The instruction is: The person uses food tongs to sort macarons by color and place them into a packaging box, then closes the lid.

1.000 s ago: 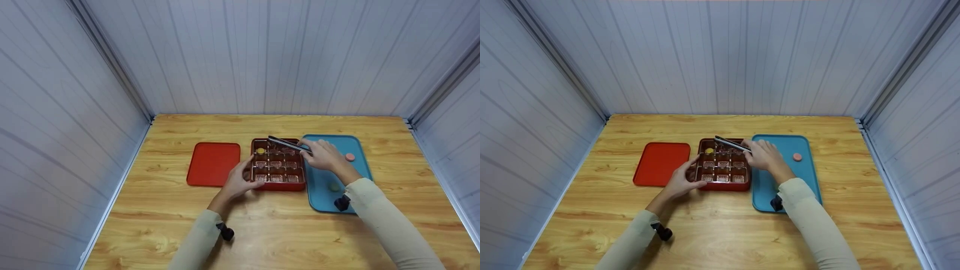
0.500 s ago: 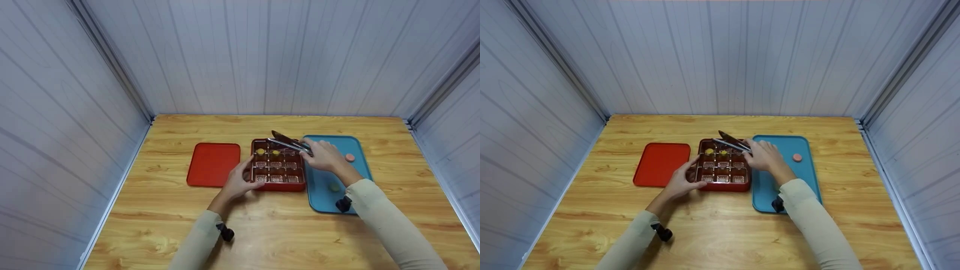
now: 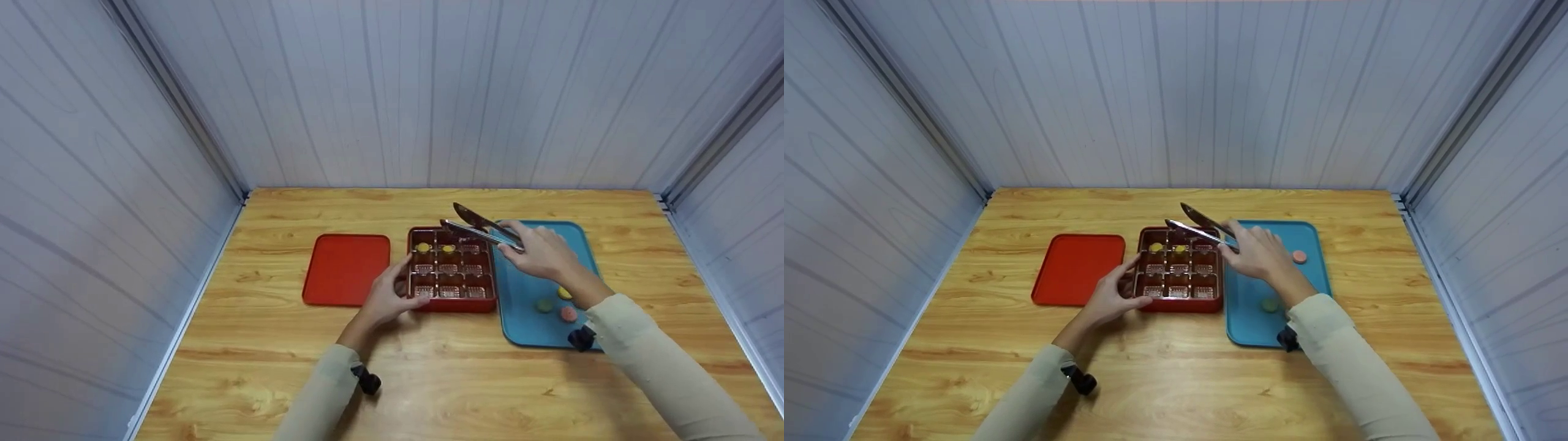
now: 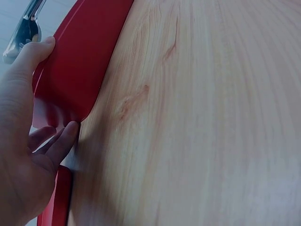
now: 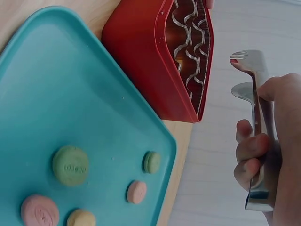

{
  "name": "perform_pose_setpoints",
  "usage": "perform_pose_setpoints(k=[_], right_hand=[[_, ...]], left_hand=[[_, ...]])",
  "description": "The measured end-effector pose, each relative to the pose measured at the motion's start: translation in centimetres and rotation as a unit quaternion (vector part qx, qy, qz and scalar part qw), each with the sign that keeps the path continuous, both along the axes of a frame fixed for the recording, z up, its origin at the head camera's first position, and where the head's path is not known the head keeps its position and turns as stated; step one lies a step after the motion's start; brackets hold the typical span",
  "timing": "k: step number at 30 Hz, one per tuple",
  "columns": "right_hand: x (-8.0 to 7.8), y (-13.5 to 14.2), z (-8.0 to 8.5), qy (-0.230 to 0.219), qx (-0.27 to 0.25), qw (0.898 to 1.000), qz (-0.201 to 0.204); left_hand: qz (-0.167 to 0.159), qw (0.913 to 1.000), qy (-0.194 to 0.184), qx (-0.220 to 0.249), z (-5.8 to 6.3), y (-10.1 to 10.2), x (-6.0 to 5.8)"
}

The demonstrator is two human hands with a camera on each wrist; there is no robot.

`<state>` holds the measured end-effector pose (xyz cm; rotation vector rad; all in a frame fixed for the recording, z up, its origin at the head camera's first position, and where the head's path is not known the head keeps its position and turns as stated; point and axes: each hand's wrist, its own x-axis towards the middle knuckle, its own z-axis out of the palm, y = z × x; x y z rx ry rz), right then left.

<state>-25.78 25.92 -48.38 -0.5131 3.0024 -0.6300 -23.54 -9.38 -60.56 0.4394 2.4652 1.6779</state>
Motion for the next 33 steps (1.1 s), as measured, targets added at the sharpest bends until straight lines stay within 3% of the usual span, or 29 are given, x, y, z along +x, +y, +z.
perform_pose_setpoints(k=[13, 26, 33], right_hand=[[2.2, 2.4, 0.7, 0.015, 0.012, 1.0, 0.017], [5.0, 6.0, 1.0, 0.006, 0.044, 0.999, -0.004], [6.4, 8.2, 0.6, 0.042, 0.064, 0.997, -0.005]], left_hand=[[-0.001, 1.0, 0.005, 0.004, 0.0, 0.0, 0.1], [0.001, 1.0, 0.002, -0.007, 0.1, -0.2, 0.1], [0.001, 0.9999, 0.006, -0.013, 0.1, -0.3, 0.0]])
